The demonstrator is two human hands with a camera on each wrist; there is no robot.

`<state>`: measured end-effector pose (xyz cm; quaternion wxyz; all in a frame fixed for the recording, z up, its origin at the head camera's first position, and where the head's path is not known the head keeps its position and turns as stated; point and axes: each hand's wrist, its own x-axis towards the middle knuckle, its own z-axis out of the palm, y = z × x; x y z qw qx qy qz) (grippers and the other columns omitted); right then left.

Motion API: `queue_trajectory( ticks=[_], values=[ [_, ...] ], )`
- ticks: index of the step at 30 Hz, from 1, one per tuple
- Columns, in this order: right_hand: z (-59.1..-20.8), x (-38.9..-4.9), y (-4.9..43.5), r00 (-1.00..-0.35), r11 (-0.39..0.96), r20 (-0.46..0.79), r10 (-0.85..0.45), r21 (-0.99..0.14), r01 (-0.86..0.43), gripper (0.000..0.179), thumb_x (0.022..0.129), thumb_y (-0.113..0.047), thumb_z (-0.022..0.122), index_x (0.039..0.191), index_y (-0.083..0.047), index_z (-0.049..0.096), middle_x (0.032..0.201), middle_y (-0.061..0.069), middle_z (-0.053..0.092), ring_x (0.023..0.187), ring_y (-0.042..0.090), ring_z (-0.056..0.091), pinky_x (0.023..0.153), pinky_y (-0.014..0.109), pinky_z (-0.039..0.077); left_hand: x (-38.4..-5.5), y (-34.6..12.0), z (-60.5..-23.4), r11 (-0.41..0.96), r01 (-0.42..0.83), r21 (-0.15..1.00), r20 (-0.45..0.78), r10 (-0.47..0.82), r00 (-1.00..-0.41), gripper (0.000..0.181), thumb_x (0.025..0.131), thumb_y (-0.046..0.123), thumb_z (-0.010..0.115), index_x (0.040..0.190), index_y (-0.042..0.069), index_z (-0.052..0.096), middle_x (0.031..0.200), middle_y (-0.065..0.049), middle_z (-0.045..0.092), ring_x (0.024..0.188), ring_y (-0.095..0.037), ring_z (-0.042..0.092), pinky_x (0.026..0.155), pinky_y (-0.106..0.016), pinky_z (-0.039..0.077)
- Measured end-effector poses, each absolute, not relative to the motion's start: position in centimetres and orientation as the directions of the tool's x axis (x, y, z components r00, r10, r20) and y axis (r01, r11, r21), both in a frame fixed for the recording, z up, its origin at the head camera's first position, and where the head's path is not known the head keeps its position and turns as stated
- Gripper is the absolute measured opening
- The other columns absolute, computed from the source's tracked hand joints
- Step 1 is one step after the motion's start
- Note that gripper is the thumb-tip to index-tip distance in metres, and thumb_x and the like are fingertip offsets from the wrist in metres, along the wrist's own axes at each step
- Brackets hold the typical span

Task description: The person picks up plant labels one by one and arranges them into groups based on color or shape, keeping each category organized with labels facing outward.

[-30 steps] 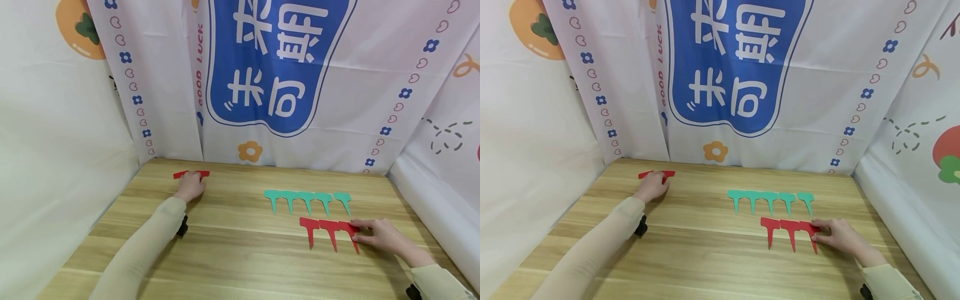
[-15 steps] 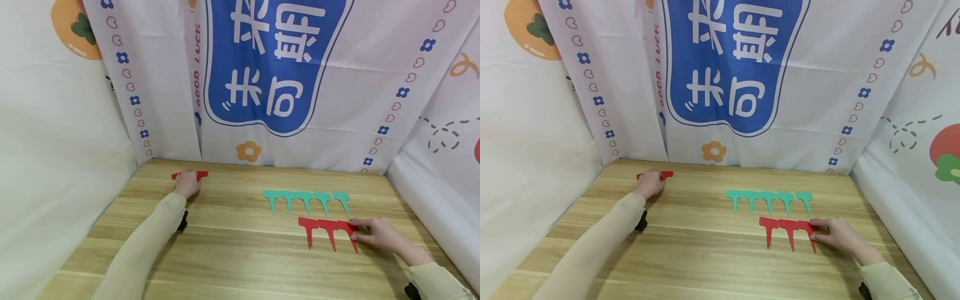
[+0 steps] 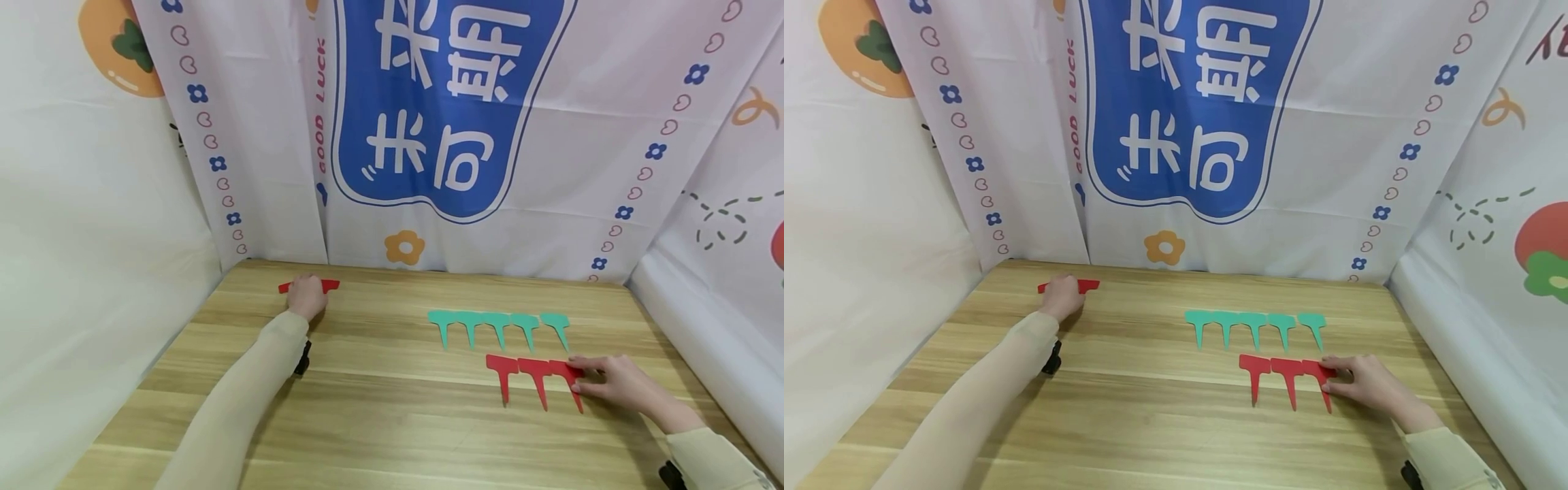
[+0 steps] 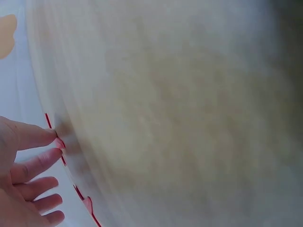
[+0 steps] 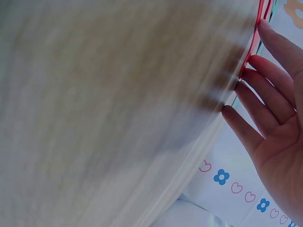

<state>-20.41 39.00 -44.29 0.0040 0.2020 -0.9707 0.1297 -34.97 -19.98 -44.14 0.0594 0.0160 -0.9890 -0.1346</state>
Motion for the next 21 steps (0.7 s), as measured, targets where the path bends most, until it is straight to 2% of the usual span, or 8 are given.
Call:
queue_trajectory(
  ticks=[13,21],
  values=[
    [-44.5,-20.5,39.0,-0.921,0.888,0.065,-0.384,-0.247,-0.388,0.051,0.077,-0.043,0.074,0.116,-0.01,0.069,0.116,0.01,0.068,0.103,0.033,0.064,0.085,0.052,0.051,-35.5,-18.7,-42.9,0.929,-0.186,0.321,0.024,-0.204,-0.979,0.026,0.086,0.014,0.058,0.103,-0.004,0.064,0.12,-0.028,0.054,0.118,-0.044,0.042,0.1,-0.056,0.036],
    [-44.4,-20.3,39.0,-0.917,0.887,0.086,-0.389,-0.234,-0.398,0.05,0.077,-0.042,0.075,0.115,-0.01,0.069,0.114,0.009,0.069,0.103,0.034,0.065,0.083,0.051,0.052,-35.8,-19.0,-43.2,0.918,-0.203,0.342,0.0,-0.216,-0.976,0.027,0.087,0.013,0.056,0.106,-0.004,0.064,0.124,-0.03,0.051,0.121,-0.045,0.037,0.102,-0.057,0.033]
  ],
)
